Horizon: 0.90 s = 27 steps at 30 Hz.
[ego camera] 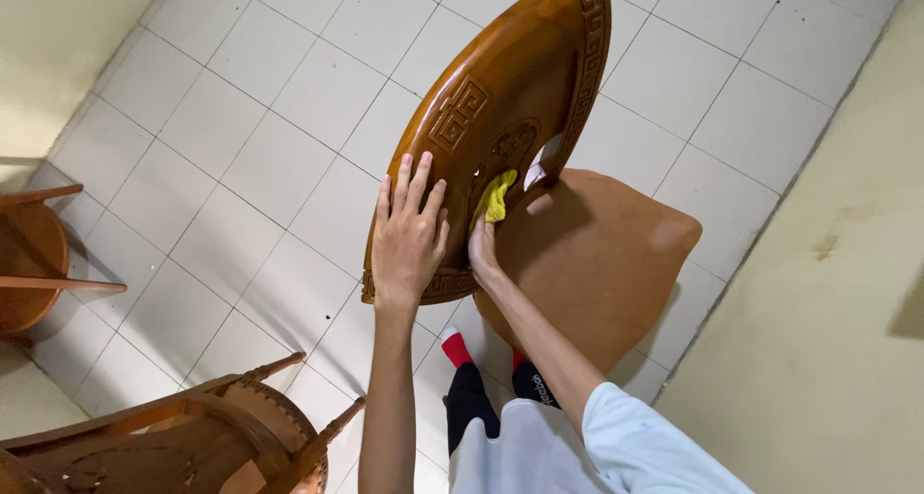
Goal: The person cleans a wooden chair with a cushioned seat using a yellow cloth. They wipe the legs, seat, and backrest, then briefly handle a spray bottle on a nearby side table before continuing to wipe the chair back.
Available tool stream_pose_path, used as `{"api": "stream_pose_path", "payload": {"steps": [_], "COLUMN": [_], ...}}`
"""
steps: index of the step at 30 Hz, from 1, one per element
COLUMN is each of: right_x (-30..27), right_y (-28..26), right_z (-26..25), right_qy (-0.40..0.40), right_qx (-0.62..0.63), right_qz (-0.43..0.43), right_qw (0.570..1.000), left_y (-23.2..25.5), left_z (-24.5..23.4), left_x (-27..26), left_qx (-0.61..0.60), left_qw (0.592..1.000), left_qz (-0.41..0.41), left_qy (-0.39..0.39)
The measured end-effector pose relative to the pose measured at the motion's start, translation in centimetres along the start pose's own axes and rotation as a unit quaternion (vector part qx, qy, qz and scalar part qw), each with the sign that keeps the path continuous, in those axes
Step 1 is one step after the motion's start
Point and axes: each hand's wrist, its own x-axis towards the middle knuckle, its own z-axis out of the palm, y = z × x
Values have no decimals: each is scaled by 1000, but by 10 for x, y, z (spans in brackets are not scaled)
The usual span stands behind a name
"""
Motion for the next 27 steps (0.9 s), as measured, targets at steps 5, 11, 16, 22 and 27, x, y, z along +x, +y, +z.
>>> {"api": "stream_pose_path", "payload": {"steps": [5, 11, 16, 22, 27], "right_x": [-19, -57, -19, 41, 49], "right_y": [-42, -70, -30, 4, 14], "right_z": [2, 11, 6, -2, -11], "right_qy": [-36, -41, -28, 33, 11], "right_qx": [179, 45, 59, 100, 172], "right_qz": [64, 82, 54, 125, 119], "right_qw": [981, 995, 996, 986, 978], "left_y": [0, 2, 3, 4, 2], "left_z": [-3, -3, -7, -8, -4], "left_x": [1, 1, 1, 3, 3], "left_qx": [4, -14, 5, -9, -4], "left_qw": [1000, 1000, 1000, 1000, 1000], "left_qz": [-4, -12, -8, -18, -10], "left_qy": [-6, 1, -7, 0, -6]}}
